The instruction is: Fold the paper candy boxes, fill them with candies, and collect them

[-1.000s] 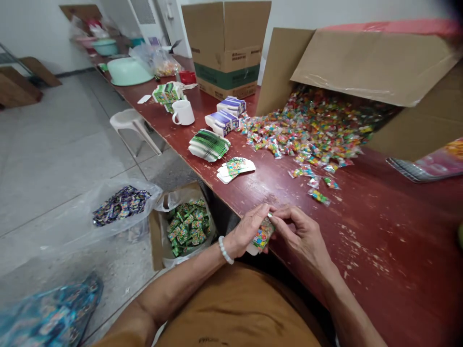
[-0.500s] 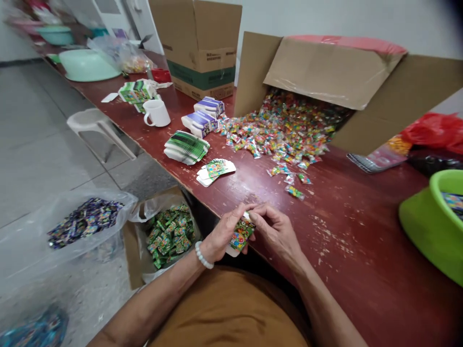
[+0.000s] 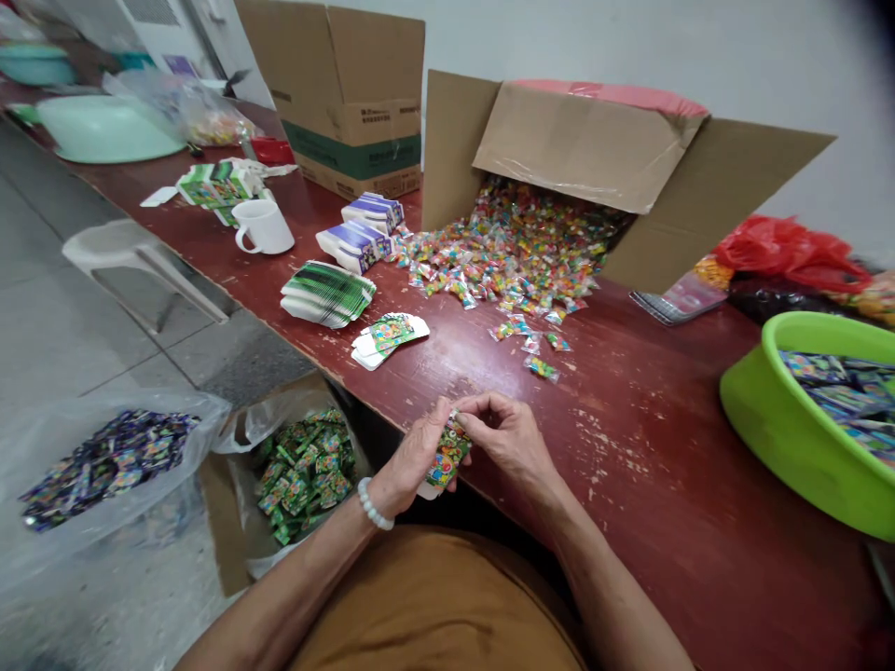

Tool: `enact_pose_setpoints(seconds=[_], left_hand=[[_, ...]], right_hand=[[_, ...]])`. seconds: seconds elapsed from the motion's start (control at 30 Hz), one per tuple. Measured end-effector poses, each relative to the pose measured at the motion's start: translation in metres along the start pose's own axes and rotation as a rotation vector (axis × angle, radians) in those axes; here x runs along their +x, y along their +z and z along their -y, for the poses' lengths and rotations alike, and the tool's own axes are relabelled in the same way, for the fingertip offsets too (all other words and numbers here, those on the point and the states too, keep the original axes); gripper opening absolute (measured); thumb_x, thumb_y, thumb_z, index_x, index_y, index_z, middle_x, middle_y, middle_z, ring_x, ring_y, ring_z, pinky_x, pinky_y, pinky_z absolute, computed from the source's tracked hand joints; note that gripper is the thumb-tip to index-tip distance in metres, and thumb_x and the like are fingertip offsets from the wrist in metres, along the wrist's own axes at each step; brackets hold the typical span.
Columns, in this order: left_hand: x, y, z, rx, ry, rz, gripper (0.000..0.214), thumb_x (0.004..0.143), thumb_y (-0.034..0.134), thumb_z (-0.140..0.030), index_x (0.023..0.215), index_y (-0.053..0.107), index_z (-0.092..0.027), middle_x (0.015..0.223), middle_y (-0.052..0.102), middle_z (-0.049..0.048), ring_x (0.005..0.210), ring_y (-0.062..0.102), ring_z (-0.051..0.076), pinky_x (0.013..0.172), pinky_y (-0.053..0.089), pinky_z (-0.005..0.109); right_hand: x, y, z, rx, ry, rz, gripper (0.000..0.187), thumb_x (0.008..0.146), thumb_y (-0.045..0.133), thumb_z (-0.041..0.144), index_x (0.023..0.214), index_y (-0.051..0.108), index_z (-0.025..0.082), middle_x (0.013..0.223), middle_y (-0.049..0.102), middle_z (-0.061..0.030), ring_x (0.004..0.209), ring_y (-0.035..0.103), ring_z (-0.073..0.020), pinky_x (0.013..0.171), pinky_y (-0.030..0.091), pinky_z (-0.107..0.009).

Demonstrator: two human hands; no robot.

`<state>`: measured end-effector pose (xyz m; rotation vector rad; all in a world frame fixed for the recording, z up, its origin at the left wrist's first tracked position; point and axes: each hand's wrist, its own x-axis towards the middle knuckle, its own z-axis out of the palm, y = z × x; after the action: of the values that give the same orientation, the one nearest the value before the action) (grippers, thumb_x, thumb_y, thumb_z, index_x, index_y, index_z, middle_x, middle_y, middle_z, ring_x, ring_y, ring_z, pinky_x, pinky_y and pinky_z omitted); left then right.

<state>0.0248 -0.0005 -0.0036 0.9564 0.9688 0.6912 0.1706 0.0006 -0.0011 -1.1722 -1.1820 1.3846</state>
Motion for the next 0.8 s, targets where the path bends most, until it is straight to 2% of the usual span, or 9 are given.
enact_pose_setpoints(seconds=[0.13, 0.23, 0.33, 0.4, 0.47, 0.53, 0.57, 0.7, 0.8], left_hand=[[-0.002, 0.0, -0.002, 0.009, 0.0, -0.011, 0.072, 0.089, 0.036, -0.069, 0.136, 0.057, -0.019, 0.065, 0.063, 0.0037, 0.046, 0.056, 0.012, 0.041, 0.047, 0.022], [-0.001, 0.0, -0.005, -0.053, -0.021, -0.034, 0.071, 0.089, 0.038, -0.069, 0.138, 0.055, -0.02, 0.065, 0.063, 0.0038, 0.048, 0.057, 0.013, 0.041, 0.047, 0.022], [0.001, 0.002, -0.006, -0.136, -0.051, -0.039, 0.069, 0.089, 0.039, -0.069, 0.137, 0.055, -0.021, 0.07, 0.065, 0.0048, 0.048, 0.057, 0.014, 0.039, 0.047, 0.023], [0.002, 0.005, -0.005, -0.204, -0.064, -0.043, 0.066, 0.089, 0.04, -0.067, 0.135, 0.055, -0.023, 0.081, 0.068, 0.0063, 0.05, 0.058, 0.013, 0.039, 0.048, 0.023], [0.003, 0.009, -0.005, -0.288, -0.048, -0.058, 0.055, 0.091, 0.046, -0.059, 0.132, 0.056, -0.024, 0.098, 0.069, 0.0073, 0.055, 0.06, 0.013, 0.042, 0.05, 0.023], [0.002, 0.012, -0.005, -0.355, -0.01, -0.061, 0.043, 0.091, 0.054, -0.046, 0.128, 0.057, -0.024, 0.11, 0.066, 0.0067, 0.061, 0.062, 0.013, 0.046, 0.052, 0.023], [0.001, 0.013, -0.005, -0.377, 0.01, -0.055, 0.04, 0.09, 0.057, -0.04, 0.126, 0.057, -0.024, 0.111, 0.066, 0.0061, 0.063, 0.063, 0.013, 0.048, 0.053, 0.024], [-0.002, 0.012, -0.007, -0.421, 0.053, -0.005, 0.034, 0.087, 0.06, -0.033, 0.12, 0.057, -0.024, 0.103, 0.067, 0.0047, 0.062, 0.063, 0.013, 0.053, 0.055, 0.027], [-0.004, 0.011, -0.009, -0.449, 0.049, -0.02, 0.035, 0.084, 0.062, -0.03, 0.117, 0.058, -0.023, 0.104, 0.067, 0.0047, 0.063, 0.063, 0.013, 0.055, 0.056, 0.028]], right_hand=[[0.001, -0.001, -0.001, 0.126, -0.006, 0.069, 0.021, 0.077, 0.075, 0.036, 0.074, 0.067, 0.017, 0.086, 0.071, -0.0039, 0.045, 0.055, -0.0086, 0.042, 0.046, -0.024], [-0.004, 0.001, -0.001, 0.108, -0.046, 0.118, 0.022, 0.081, 0.071, 0.038, 0.073, 0.068, 0.019, 0.101, 0.068, -0.0046, 0.05, 0.055, -0.0076, 0.047, 0.049, -0.025], [-0.01, 0.005, -0.003, 0.053, -0.085, 0.047, 0.022, 0.086, 0.066, 0.041, 0.081, 0.072, 0.021, 0.102, 0.065, -0.0047, 0.054, 0.053, -0.0087, 0.047, 0.049, -0.025], [-0.012, 0.007, -0.006, 0.006, -0.118, -0.012, 0.021, 0.088, 0.063, 0.041, 0.087, 0.073, 0.022, 0.101, 0.066, -0.0045, 0.059, 0.055, -0.0109, 0.05, 0.05, -0.025], [-0.01, 0.006, -0.008, -0.089, -0.191, -0.044, 0.019, 0.089, 0.062, 0.038, 0.089, 0.074, 0.023, 0.1, 0.067, -0.0044, 0.074, 0.061, -0.0152, 0.066, 0.054, -0.028], [-0.007, 0.003, -0.01, -0.179, -0.261, -0.067, 0.017, 0.089, 0.063, 0.035, 0.09, 0.075, 0.023, 0.098, 0.069, -0.0045, 0.093, 0.063, -0.0191, 0.085, 0.052, -0.033], [-0.005, 0.001, -0.01, -0.185, -0.261, -0.076, 0.017, 0.089, 0.063, 0.035, 0.093, 0.074, 0.023, 0.098, 0.07, -0.0045, 0.095, 0.063, -0.0196, 0.088, 0.051, -0.033], [-0.008, -0.004, -0.012, -0.054, -0.097, -0.056, 0.031, 0.084, 0.068, 0.041, 0.111, 0.068, 0.026, 0.1, 0.069, -0.0031, 0.065, 0.059, -0.0134, 0.058, 0.052, -0.027], [-0.012, -0.003, -0.013, -0.048, -0.091, -0.04, 0.031, 0.079, 0.073, 0.038, 0.107, 0.068, 0.025, 0.107, 0.066, -0.0034, 0.061, 0.056, -0.0109, 0.053, 0.05, -0.025]])
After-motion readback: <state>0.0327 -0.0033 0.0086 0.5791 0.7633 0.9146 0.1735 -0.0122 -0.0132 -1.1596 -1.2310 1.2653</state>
